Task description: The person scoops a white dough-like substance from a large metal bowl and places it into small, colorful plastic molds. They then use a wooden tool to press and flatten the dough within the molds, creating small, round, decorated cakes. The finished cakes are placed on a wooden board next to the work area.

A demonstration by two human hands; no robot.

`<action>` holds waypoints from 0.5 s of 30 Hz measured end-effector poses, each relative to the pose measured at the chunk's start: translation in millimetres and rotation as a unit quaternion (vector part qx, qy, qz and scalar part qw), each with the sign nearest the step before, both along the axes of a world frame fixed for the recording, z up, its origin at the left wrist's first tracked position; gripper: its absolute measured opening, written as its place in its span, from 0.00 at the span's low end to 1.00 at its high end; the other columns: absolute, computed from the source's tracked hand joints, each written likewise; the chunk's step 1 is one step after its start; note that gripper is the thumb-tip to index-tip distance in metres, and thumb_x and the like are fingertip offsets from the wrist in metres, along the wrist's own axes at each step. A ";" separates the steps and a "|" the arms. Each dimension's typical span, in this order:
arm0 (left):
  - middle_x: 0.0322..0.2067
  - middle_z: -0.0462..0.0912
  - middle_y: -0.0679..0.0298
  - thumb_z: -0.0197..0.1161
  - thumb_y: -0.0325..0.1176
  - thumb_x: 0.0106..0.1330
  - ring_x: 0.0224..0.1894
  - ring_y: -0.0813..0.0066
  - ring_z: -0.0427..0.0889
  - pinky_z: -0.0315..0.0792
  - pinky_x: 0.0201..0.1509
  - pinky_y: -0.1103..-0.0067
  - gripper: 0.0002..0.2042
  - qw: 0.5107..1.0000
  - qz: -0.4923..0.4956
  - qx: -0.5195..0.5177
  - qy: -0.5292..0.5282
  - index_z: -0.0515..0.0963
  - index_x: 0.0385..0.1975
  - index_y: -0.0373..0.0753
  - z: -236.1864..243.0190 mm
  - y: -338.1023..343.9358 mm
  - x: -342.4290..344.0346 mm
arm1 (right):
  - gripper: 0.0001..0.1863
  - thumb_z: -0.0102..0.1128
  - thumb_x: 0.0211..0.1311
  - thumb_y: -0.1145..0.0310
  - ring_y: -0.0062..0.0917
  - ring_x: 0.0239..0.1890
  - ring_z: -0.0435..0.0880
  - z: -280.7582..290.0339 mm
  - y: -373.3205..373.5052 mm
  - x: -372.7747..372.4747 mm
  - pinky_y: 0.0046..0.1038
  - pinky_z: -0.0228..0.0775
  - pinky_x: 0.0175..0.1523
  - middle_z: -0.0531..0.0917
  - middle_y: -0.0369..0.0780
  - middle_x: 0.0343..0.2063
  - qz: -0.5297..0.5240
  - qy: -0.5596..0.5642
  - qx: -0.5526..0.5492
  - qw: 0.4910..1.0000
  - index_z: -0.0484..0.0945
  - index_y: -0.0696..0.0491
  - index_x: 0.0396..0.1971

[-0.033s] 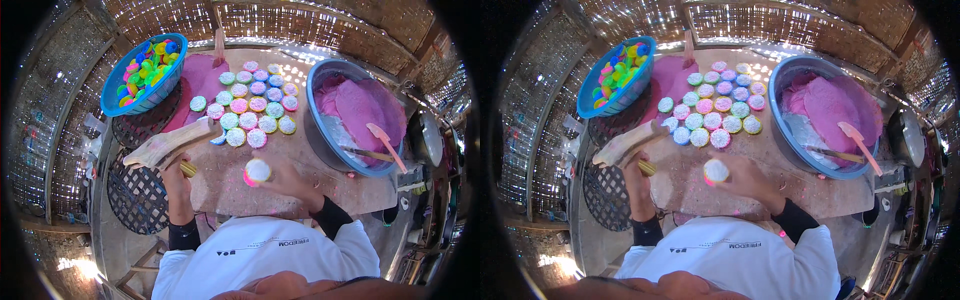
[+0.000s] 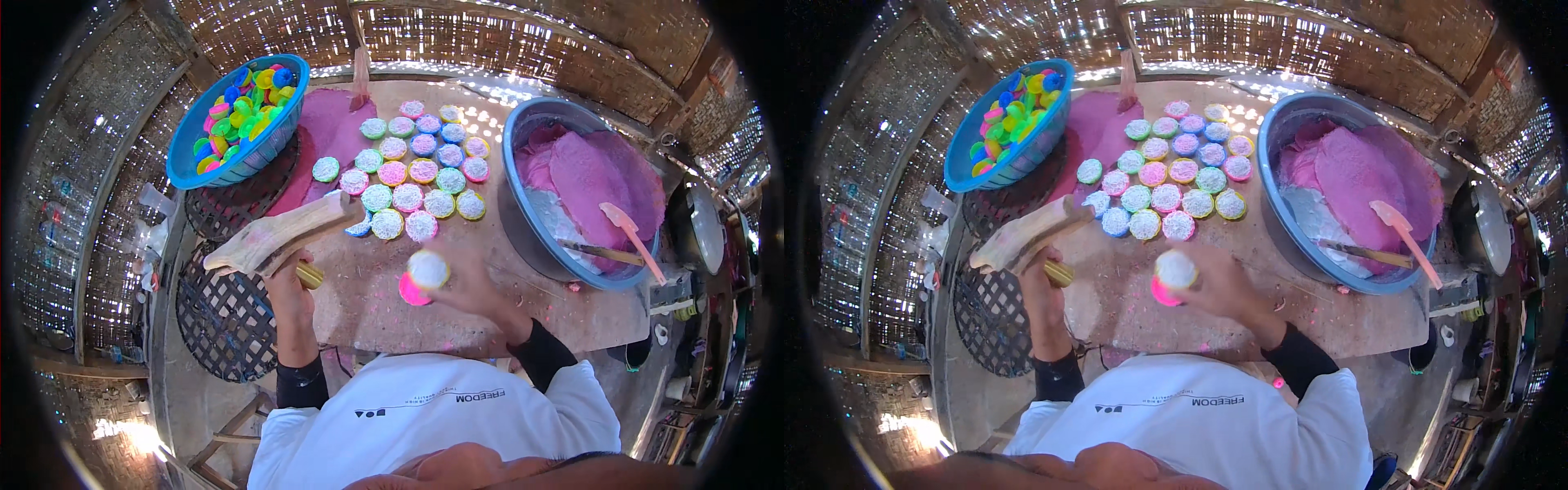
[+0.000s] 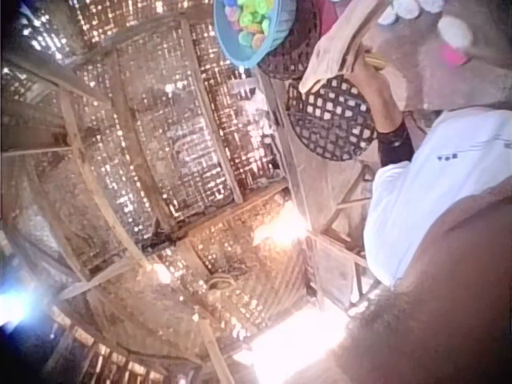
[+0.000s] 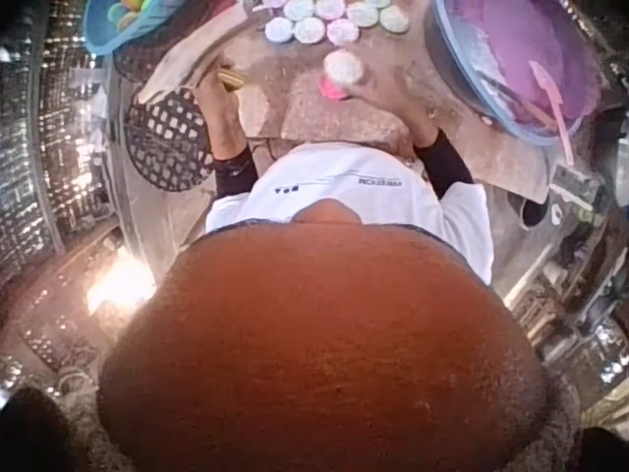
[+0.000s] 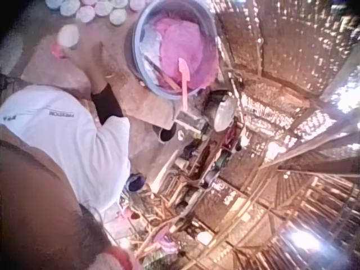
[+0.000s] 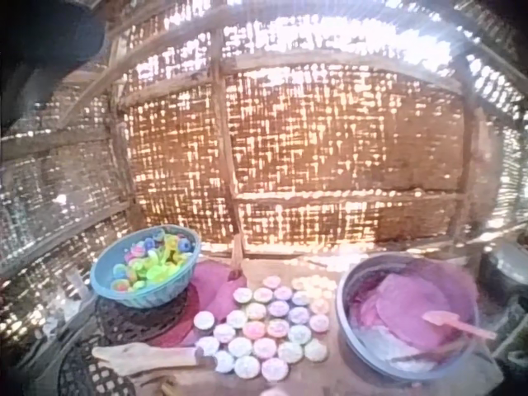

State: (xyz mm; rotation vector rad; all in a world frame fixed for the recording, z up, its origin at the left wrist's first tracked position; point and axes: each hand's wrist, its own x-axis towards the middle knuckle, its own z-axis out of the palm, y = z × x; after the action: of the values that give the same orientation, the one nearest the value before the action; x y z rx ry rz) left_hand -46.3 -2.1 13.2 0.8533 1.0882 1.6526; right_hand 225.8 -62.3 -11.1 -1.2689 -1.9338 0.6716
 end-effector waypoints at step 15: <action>0.18 0.64 0.76 0.52 0.34 0.63 0.22 0.83 0.68 0.65 0.33 0.76 0.05 0.877 -0.258 -0.038 -0.404 0.68 0.25 0.45 24.8 2.4 2.0 | 0.37 0.68 0.40 0.59 0.33 0.52 0.65 -57.6 31.4 29.9 0.40 0.50 0.56 0.73 0.40 0.45 -0.243 -0.219 0.110 0.938 0.65 0.49 0.54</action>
State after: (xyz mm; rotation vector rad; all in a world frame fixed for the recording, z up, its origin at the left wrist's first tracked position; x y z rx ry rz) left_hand -44.3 0.4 37.9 0.2807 0.2903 1.2829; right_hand 255.7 -30.8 -68.6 -1.7651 -1.8445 -0.0883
